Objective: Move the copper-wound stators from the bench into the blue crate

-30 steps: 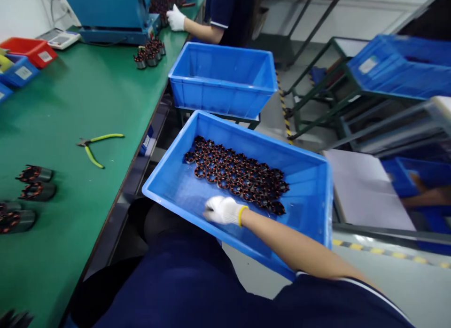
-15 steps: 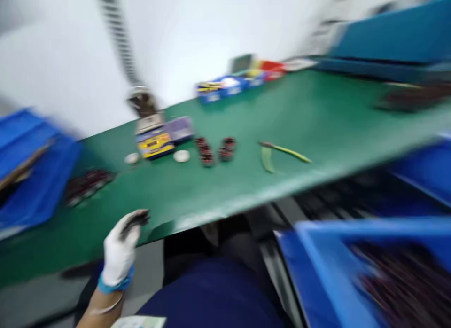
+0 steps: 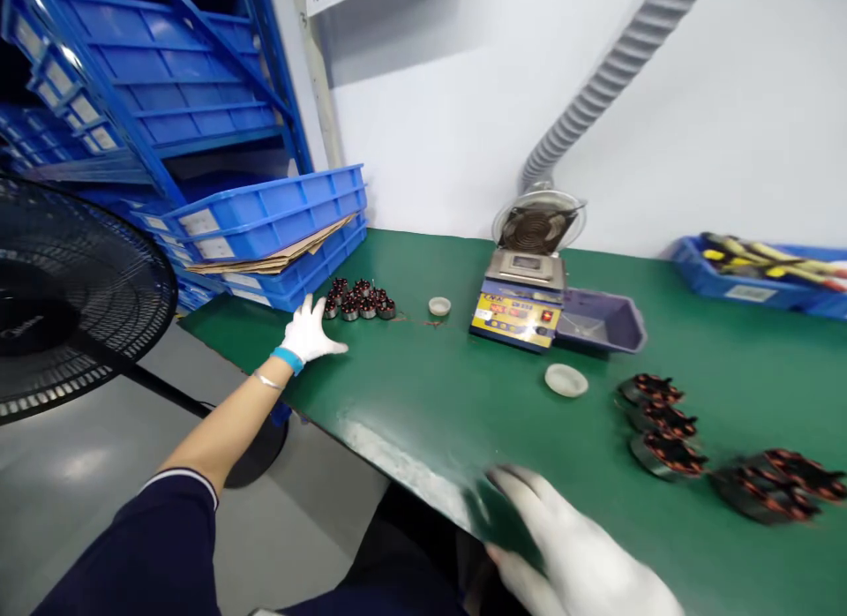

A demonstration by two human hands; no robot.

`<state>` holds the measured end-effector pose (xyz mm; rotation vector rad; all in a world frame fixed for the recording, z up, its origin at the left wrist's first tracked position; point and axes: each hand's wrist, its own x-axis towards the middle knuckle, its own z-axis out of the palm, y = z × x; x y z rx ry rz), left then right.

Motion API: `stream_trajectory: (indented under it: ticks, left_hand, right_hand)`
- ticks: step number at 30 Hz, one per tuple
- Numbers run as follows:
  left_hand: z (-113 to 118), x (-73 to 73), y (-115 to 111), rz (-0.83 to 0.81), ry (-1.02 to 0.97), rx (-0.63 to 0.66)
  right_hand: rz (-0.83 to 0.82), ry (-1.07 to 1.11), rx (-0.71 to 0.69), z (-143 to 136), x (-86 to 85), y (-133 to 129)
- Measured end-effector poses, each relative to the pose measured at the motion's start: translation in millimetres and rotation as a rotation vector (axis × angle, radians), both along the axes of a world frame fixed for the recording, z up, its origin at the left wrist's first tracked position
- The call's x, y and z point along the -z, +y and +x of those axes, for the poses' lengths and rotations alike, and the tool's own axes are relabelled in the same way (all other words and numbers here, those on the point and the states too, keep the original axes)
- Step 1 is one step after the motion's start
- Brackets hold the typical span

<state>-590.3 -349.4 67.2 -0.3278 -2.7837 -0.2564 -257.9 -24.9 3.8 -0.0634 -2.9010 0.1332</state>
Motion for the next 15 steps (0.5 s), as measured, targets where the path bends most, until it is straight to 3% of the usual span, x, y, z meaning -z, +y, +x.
stream_trajectory:
  ticks: [3,6,8,10,15]
  left_hand:
    - [-46.1,-18.3,4.6,-0.112,-0.046,-0.022]
    - [-80.7,-28.3,11.1,-0.125,-0.164,0.034]
    - [-99.8,-29.9,14.3,-0.126,-0.238,0.077]
    - [-115.5,-28.4,16.9,-0.133,-0.278,0.118]
    - [-138.3,-18.1,25.0,-0.147,-0.339,0.242]
  right_hand:
    - [0.066,-0.262,-0.059,-96.5,-54.3,-43.0]
    - [0.189,-0.241,-0.101,-200.1,-89.8,-82.3]
    - [0.186,-0.139,-0.112,-259.0,-96.9,-98.3]
    - [0.109,-0.135,-0.013,-306.1,-96.1,-107.3]
    - [0.010,-0.202,0.070,-375.8,-87.5,-118.6]
